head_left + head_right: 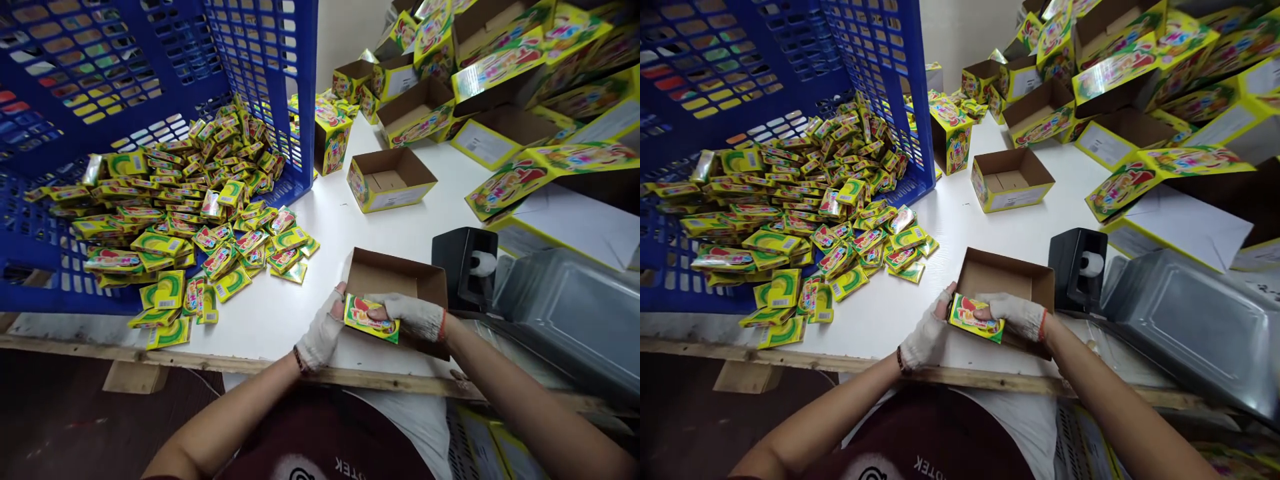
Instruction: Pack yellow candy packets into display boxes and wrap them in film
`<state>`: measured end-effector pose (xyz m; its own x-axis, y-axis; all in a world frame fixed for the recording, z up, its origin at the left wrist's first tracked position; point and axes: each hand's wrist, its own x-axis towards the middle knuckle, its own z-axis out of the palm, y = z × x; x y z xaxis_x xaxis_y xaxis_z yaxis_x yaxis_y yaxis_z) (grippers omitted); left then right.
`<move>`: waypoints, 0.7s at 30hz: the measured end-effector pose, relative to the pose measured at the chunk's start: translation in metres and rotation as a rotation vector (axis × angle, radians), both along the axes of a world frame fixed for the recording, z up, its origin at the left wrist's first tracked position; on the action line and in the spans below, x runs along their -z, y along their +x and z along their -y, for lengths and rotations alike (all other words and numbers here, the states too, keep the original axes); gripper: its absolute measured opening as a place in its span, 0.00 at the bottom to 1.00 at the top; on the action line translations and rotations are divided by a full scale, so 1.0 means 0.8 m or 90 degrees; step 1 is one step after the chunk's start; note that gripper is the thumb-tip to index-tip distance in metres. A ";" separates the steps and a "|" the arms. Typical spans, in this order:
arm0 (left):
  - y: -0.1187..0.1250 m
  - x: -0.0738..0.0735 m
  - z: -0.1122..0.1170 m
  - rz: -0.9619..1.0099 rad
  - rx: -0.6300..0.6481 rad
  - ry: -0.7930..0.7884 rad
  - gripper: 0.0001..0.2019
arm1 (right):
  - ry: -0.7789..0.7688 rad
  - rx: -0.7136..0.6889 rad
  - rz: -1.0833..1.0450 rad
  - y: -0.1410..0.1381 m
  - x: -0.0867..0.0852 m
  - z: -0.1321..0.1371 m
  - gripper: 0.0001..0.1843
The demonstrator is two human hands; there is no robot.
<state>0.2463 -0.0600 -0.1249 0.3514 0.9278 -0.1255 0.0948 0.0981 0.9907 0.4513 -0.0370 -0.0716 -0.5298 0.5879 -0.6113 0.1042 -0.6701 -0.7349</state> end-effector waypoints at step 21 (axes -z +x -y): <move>-0.044 -0.043 -0.021 -0.231 0.032 0.461 0.23 | 0.296 0.055 0.519 -0.008 -0.051 0.043 0.07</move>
<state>0.2112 -0.0428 -0.0903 0.4471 0.8068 0.3863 0.4101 -0.5686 0.7130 0.4449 -0.0714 -0.0310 0.0146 0.8834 -0.4683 0.6680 -0.3571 -0.6528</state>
